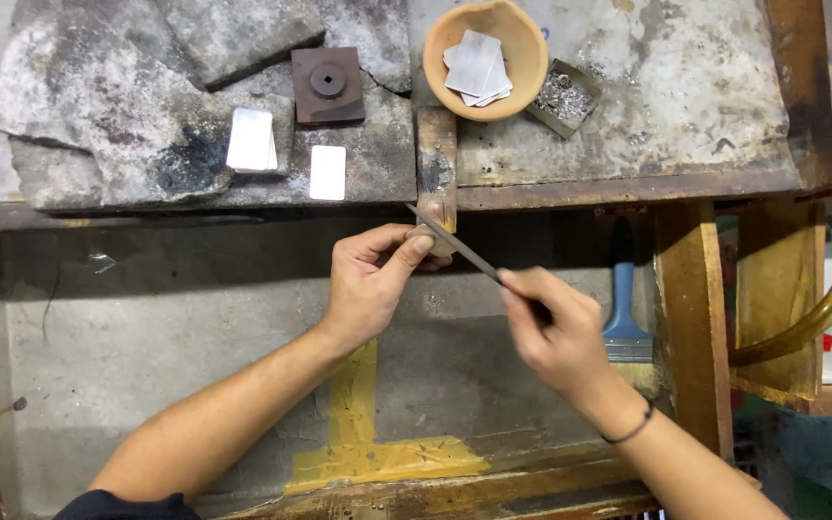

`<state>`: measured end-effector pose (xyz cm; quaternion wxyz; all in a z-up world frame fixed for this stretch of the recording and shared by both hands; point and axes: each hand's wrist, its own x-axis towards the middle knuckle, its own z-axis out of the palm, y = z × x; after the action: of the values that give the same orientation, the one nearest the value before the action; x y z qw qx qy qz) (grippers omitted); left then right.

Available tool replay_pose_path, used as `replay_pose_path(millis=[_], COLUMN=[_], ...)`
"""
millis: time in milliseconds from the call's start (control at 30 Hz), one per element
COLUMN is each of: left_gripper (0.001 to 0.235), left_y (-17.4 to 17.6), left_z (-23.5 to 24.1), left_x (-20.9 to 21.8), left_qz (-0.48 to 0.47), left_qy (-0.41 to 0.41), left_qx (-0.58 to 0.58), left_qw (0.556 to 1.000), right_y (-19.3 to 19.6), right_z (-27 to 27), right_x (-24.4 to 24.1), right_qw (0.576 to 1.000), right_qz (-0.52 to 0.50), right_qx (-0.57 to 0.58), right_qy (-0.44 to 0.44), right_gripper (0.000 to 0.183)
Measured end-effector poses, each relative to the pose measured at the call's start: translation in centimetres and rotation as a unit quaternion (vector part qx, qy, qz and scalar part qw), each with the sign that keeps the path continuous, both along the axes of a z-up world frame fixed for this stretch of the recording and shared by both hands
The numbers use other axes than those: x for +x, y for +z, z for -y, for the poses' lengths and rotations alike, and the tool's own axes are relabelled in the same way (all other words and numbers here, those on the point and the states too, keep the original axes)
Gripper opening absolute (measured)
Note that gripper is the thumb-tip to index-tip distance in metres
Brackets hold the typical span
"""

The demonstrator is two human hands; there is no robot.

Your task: The person files the edges of small rectangular metal pieces using a metal file. They hold each piece in the left hand and file the edges with the right hand, then place the finished piece on the workbench.

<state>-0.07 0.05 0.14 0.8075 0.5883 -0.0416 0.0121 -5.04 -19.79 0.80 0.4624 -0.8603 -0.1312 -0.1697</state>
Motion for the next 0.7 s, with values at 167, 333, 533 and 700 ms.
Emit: replay_pose_path(millis=[167,333,533,700], left_gripper=[0.011,0.010,0.011,0.012], left_y=[-1.0,-0.2,-0.8,-0.2], left_z=[-0.2,0.0,-0.1,-0.2], left_x=[-0.1,0.0,0.0,0.2], left_qz=[0.003,0.014,-0.007,0.013], left_qy=[0.000,-0.001,0.000,-0.004], left_qx=[0.003,0.017,-0.011,0.015], left_qw=[1.000,1.000,1.000,1.000], right_y=[-1.8,1.6,-2.0,1.5], right_z=[0.8,-2.8,1.9,-2.0], right_x=[0.2,3.5,0.0,2.6], right_qw=[1.000,0.997,1.000,0.998], right_qz=[0.003,0.027,0.009,0.000], right_qx=[0.008,0.046,0.006,0.023], right_qy=[0.009,0.064,0.022,0.055], right_gripper=[0.008,0.009,0.007,0.008])
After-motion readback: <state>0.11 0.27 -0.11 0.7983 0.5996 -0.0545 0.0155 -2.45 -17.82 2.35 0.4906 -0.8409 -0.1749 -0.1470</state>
